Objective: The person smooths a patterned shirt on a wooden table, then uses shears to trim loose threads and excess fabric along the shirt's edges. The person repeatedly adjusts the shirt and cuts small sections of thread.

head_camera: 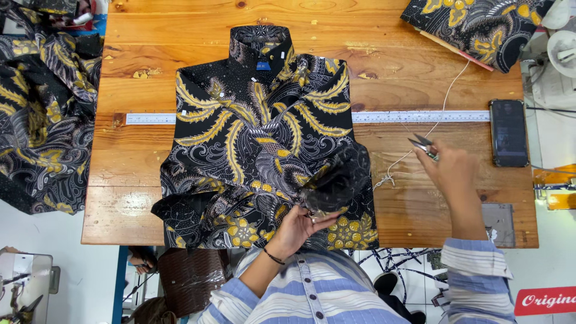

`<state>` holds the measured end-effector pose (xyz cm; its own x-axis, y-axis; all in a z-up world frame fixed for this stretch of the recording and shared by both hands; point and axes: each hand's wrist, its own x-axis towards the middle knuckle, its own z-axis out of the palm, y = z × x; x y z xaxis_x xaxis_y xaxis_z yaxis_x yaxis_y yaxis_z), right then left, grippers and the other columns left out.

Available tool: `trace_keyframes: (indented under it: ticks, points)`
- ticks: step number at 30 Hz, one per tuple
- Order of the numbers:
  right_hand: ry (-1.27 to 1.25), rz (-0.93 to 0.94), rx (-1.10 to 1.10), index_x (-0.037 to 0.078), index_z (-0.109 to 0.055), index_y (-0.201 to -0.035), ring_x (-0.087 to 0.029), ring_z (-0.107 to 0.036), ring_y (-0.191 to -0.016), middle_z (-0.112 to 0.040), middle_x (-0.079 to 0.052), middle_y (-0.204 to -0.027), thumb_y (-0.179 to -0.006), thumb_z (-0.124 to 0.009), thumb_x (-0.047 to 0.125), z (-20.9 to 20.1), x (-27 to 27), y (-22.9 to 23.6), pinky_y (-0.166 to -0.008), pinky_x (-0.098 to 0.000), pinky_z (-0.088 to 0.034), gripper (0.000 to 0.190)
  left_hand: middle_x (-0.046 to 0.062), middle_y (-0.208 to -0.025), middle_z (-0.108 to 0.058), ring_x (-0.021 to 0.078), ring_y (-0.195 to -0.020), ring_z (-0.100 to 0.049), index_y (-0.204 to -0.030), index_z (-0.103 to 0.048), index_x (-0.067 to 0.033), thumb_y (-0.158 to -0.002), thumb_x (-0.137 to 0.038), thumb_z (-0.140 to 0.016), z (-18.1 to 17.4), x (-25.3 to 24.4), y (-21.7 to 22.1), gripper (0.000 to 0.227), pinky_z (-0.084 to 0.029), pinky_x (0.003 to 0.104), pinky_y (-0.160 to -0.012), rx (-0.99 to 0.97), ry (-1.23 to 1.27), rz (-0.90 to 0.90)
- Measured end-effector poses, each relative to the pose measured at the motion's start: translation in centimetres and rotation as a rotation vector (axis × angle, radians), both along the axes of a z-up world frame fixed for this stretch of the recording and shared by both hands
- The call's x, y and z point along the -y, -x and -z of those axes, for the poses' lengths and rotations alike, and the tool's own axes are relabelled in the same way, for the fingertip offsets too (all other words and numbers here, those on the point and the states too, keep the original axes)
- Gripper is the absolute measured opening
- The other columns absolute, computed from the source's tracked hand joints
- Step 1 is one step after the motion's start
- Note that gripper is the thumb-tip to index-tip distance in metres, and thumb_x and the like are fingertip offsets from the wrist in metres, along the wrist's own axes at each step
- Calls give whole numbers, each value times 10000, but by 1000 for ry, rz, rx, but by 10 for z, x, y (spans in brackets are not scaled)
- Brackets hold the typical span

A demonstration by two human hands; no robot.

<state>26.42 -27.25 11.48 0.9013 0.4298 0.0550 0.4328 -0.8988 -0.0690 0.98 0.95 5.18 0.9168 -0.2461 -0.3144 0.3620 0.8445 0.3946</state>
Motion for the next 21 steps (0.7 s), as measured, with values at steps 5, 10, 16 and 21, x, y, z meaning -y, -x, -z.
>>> trace_keyframes:
  ticks: [5,10,16,21]
  points:
    - [-14,15,103,58,-713,-1059,-344,-699,-869,-733,-164,-980,-947,-756,279,21,23,7,-759,-444,-538,251,174,-1212,-734,287,-1036,-742,-1289,-618,-8,-1069,-474,-359,-6,-50,25,577,-603,401,-918,-54,-471,661]
    - [-431,-162,-29,72,-658,-1190,-281,-621,-1167,-660,-72,-1323,-828,-628,-15,0,0,90,-1038,-433,-490,373,156,-1145,-766,250,-1017,-766,-1155,-695,0,-1065,-317,-504,-18,-139,12,381,-635,363,-941,-13,-878,47]
    - [-320,-588,-282,80,-657,-1313,-364,-492,-1344,-593,-92,-1442,-637,-639,4,31,-46,170,-1044,-549,-330,681,155,-1608,-325,386,-1434,-291,-1471,-461,-57,-999,-395,-497,14,-178,-50,582,-193,643,-1063,-66,-1977,1]
    - [-294,-549,7,179,-652,-1348,-231,-428,-1452,-572,0,-1479,-792,-626,64,58,-39,197,-1182,-635,-218,568,131,-1726,-70,391,-1571,37,-1642,-193,-84,-1034,-524,-419,55,-174,-52,784,100,727,-1146,-14,-2324,93]
